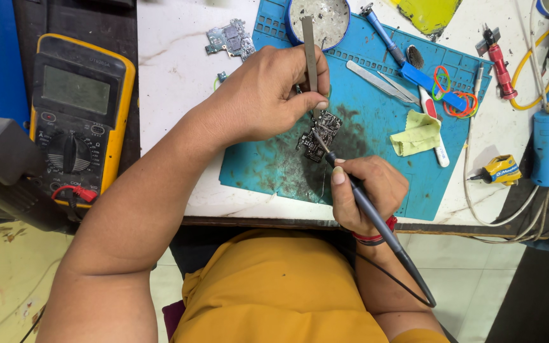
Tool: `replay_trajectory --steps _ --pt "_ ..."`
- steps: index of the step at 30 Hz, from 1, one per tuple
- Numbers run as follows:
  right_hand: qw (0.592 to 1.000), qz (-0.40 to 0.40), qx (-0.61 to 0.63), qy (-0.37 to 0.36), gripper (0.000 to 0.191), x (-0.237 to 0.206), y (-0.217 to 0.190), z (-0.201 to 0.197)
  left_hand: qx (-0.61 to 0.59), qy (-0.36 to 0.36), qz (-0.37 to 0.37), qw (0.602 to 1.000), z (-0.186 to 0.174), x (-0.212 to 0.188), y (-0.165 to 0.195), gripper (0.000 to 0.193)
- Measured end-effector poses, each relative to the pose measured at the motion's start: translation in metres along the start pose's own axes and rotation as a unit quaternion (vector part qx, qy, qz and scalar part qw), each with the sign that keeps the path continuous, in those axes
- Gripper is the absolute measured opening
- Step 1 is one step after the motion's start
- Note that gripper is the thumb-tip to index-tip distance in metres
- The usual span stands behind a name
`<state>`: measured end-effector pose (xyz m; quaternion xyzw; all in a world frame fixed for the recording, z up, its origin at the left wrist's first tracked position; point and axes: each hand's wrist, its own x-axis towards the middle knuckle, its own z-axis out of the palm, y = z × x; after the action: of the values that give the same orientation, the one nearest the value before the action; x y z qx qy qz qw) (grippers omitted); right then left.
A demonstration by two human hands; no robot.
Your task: The person solders components on a small circuit board at a repair workbench, holding the board steady with a metal tool in one hand while applying a soldering iron to the board with the other. They reposition the board and continue soldering different points, with a multimeter and other boards on the bench.
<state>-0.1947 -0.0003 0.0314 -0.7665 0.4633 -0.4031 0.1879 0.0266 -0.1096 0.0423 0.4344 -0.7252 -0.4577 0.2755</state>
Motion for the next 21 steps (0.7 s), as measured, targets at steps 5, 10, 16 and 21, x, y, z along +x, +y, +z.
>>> replay_trajectory --steps 5,10,16,21 --pt "1.000 -0.002 0.001 0.005 0.007 -0.003 0.003 0.001 -0.011 0.010 0.027 1.000 0.001 0.000 -0.001 0.014" --pt "0.998 0.030 0.003 0.058 0.007 -0.012 0.007 0.000 -0.012 0.015 0.022 1.000 0.001 -0.001 0.000 0.014" --pt "0.992 0.073 -0.013 0.105 0.020 0.001 0.010 0.011 -0.013 0.016 0.018 1.000 -0.003 0.004 0.002 0.015" --pt "0.985 0.021 -0.173 0.015 0.062 0.019 -0.005 0.013 0.002 0.041 0.062 0.997 -0.002 0.005 0.002 0.019"
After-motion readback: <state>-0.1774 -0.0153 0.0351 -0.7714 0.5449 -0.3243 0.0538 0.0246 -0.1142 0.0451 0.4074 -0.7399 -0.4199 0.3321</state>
